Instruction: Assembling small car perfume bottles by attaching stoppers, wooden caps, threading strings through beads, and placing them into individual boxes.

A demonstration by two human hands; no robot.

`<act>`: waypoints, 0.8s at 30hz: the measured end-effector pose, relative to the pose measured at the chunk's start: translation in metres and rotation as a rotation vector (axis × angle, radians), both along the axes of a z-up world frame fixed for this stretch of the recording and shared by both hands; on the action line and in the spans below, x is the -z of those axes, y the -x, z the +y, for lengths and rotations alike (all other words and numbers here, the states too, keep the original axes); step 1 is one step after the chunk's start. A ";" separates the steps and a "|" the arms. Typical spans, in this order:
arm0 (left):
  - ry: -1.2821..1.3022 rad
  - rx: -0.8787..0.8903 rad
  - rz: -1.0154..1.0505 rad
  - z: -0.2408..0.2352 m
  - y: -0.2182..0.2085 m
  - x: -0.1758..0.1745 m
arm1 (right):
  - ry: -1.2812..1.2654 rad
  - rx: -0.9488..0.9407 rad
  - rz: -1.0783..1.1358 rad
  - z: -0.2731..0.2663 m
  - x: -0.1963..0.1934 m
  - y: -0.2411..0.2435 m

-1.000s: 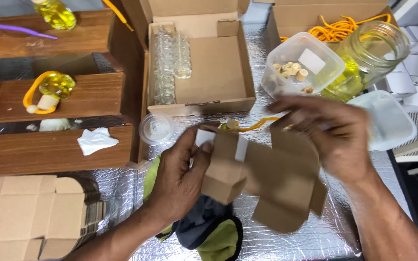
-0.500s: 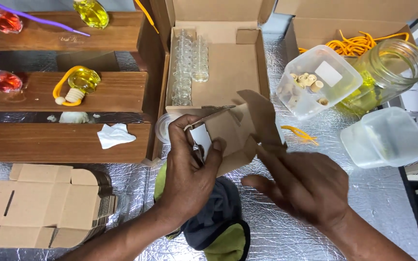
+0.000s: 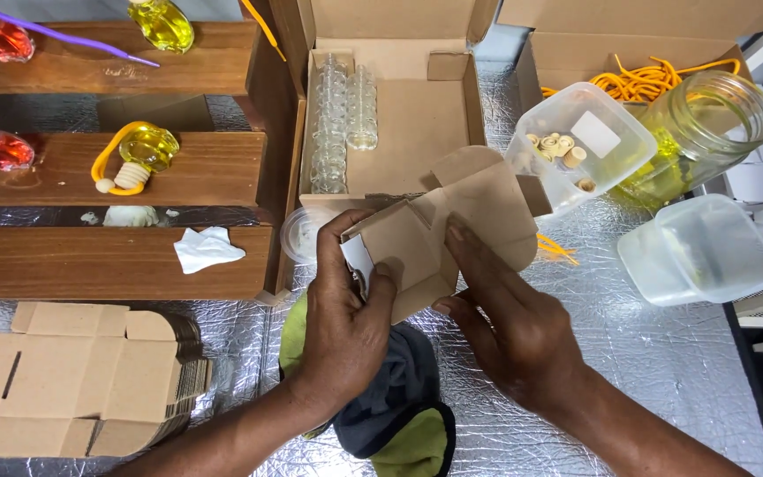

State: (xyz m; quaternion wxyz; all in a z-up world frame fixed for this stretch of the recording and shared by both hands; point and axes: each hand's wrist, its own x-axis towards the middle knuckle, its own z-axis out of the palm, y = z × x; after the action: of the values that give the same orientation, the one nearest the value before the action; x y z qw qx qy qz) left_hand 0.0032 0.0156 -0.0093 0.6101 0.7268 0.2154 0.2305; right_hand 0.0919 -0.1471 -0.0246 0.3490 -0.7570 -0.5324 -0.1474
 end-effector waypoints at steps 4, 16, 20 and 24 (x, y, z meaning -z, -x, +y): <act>-0.023 0.018 0.029 -0.001 0.002 0.001 | 0.086 -0.054 0.179 0.001 0.001 0.001; -0.107 0.121 -0.037 0.001 0.005 0.008 | 0.225 -0.345 0.472 0.003 0.001 -0.001; -0.110 0.046 -0.148 0.009 0.002 0.011 | 0.505 0.026 0.541 -0.001 -0.014 0.000; -0.221 -0.115 -0.369 0.025 -0.003 0.014 | -0.123 0.284 0.154 -0.026 -0.029 0.010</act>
State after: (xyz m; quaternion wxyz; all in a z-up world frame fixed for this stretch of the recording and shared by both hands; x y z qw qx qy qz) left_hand 0.0062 0.0405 -0.0228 0.5416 0.7213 0.1148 0.4163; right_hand 0.0815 -0.1729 0.0046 0.4101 -0.8109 -0.3816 -0.1694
